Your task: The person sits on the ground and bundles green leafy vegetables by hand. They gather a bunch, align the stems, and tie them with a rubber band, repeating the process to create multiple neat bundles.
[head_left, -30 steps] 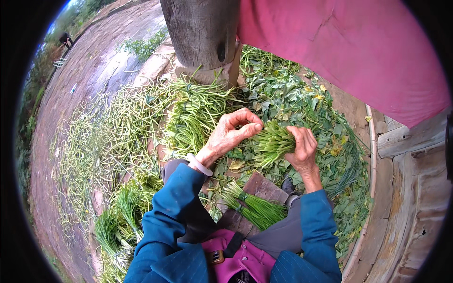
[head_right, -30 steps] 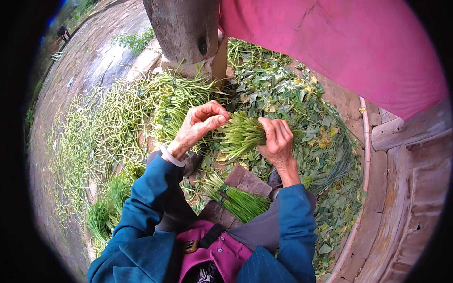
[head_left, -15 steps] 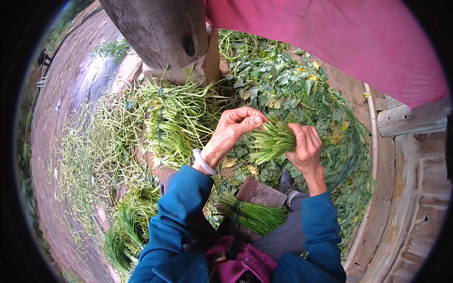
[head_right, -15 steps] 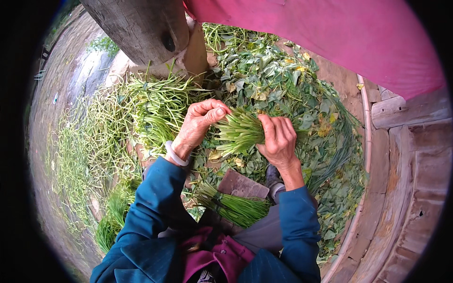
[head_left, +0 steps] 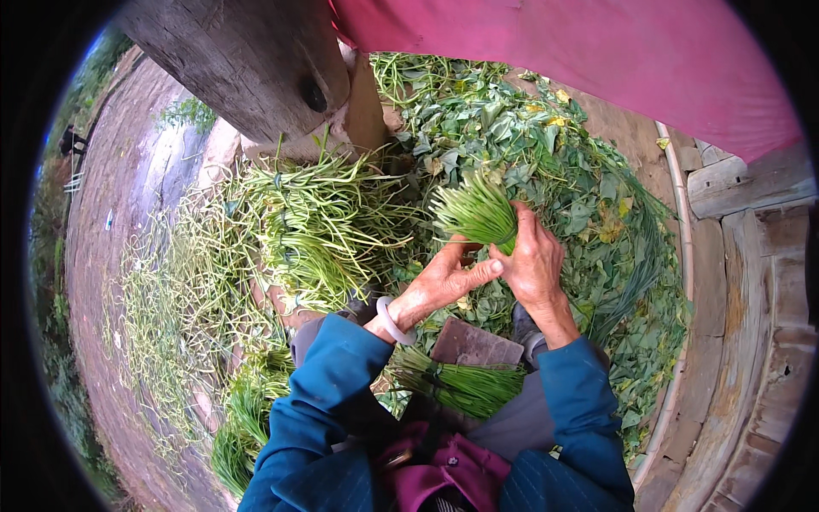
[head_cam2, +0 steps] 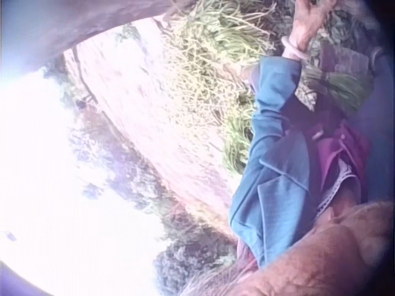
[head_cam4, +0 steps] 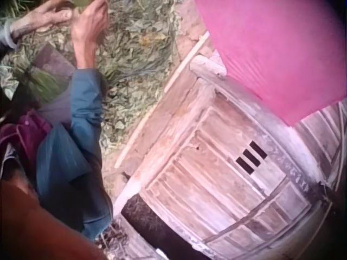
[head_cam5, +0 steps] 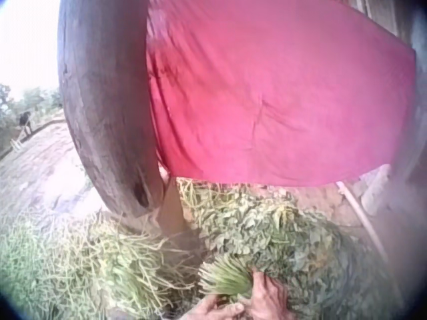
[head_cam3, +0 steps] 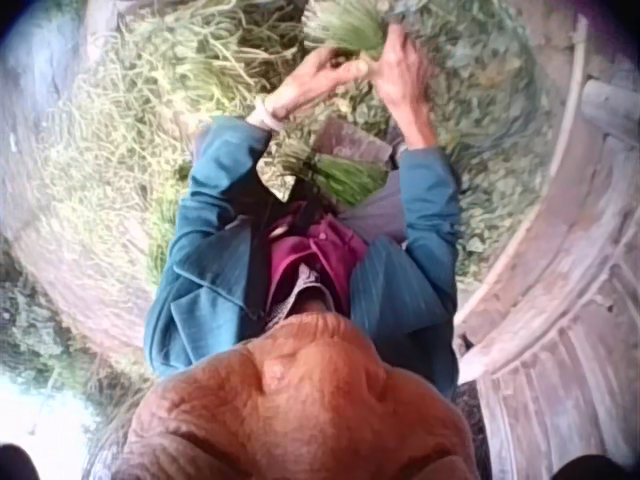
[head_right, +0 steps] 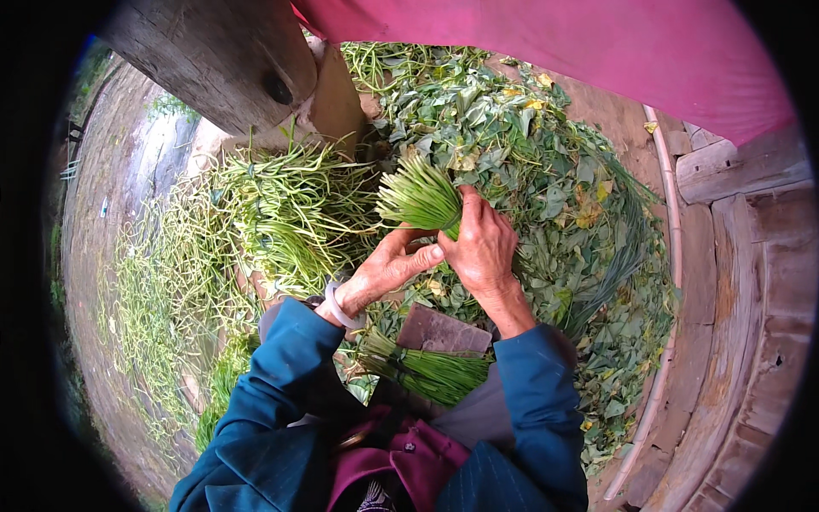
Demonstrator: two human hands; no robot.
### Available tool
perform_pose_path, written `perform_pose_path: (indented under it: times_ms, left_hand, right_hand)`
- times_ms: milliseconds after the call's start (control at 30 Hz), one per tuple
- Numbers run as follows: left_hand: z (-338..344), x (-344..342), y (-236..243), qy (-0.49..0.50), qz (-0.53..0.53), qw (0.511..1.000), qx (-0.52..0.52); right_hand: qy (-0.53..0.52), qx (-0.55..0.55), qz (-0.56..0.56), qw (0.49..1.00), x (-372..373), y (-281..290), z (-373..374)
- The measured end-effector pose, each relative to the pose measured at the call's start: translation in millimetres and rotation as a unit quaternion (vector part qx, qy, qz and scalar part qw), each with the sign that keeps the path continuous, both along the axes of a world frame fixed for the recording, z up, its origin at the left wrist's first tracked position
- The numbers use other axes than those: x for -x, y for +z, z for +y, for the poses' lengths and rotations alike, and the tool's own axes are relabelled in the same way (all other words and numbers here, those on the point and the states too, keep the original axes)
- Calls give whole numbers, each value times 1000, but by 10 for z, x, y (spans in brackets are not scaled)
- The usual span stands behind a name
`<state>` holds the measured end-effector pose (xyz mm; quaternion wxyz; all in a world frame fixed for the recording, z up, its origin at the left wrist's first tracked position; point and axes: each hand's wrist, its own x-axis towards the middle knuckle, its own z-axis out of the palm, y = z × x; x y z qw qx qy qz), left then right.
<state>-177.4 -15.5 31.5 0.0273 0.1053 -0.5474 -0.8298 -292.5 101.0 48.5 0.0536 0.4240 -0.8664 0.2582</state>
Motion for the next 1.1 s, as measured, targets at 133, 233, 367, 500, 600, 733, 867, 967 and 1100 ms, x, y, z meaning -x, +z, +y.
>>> perform_pose_path:
  times_ms: [133, 233, 367, 500, 600, 733, 867, 967, 1100]
  left_hand:
    - [-75, 77, -91, 123, -29, 991, -54]
    - [-215, 89, -162, 144, -65, 985, -75]
    - [-350, 60, -41, 149, -91, 980, -100]
    - [-326, 98, -37, 147, -86, 974, -147]
    - [-311, 111, -57, 146, -94, 973, -153]
    - [-315, 92, -63, 108, -70, 982, -141]
    - [-237, 110, -98, 74, -29, 984, -159]
    - [-204, 104, -82, 73, -39, 988, -133]
    - [-197, 118, -58, 107, -19, 991, -80]
  right_hand:
    - [33, -37, -130, 990, -142, -28, -85]
    - [108, -36, -314, 943, -48, 166, -20]
    - [41, 123, -462, 877, 140, 207, 105]
    - [-17, 196, -574, 795, 183, 210, 102]
    - [-18, 213, -620, 755, 180, 140, 74]
    - [28, 213, -657, 723, 141, 88, 31]
    - [79, 263, -681, 679, 43, 11, 20]
    - [89, 302, -696, 645, 26, -29, 30]
    - [157, 344, -669, 640, 32, -89, 0]
